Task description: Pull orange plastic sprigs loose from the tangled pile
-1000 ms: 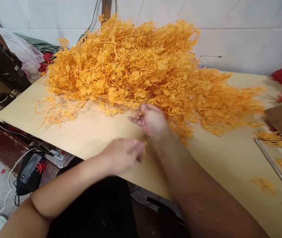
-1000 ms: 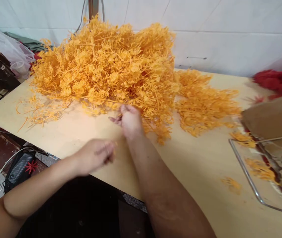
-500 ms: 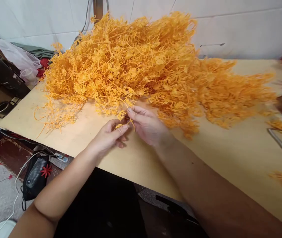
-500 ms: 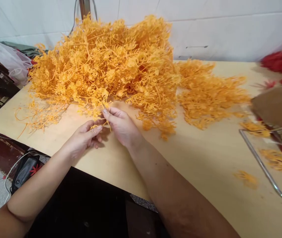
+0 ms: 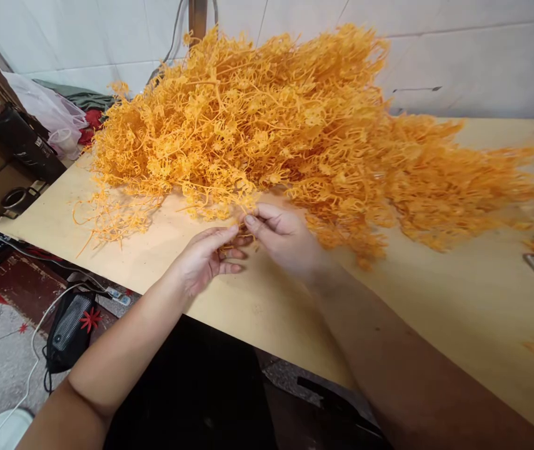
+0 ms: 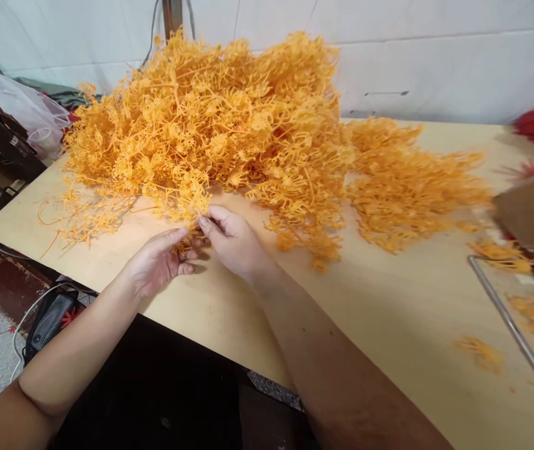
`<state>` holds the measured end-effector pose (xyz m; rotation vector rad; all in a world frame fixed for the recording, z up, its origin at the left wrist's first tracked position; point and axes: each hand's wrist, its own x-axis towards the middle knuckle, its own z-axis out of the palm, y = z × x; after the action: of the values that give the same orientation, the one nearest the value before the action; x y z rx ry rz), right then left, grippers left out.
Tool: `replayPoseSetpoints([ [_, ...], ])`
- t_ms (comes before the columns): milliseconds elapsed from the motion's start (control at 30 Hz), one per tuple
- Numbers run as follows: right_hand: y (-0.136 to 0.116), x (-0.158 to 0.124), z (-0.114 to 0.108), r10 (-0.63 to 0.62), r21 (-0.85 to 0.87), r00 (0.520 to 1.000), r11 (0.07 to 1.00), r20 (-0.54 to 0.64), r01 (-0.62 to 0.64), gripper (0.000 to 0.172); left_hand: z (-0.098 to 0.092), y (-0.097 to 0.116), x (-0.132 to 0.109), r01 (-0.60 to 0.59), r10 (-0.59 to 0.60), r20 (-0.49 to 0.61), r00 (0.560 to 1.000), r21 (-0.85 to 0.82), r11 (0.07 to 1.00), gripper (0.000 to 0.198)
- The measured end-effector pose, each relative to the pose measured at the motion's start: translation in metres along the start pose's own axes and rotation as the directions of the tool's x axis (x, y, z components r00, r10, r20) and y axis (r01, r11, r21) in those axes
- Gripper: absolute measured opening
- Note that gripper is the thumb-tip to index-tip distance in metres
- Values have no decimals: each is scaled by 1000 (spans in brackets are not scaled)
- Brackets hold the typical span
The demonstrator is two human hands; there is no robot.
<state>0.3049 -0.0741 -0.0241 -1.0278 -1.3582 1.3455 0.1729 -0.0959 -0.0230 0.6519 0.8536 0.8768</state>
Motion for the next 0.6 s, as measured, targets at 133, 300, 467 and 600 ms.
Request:
replayPoseSetpoints([
  [133,-4,-5,3,-14,-53,999,998,30,16,20,1,-5,4,-112,106,58,993,110,988,32],
  [300,2,-5,-2,-22,-202,999,979,36,29,32,-1,-15,11,-307,303,87,949,465,830,29],
  [467,13,3,6,-40,-288,999,957,-32,29,35,-4,-15,9,-359,365,113,924,577,733,27],
  [600,27,19,-4,3,-197,989,980,-150,-33,33,7,-21,-12,-321,254,198,947,612,723,26],
])
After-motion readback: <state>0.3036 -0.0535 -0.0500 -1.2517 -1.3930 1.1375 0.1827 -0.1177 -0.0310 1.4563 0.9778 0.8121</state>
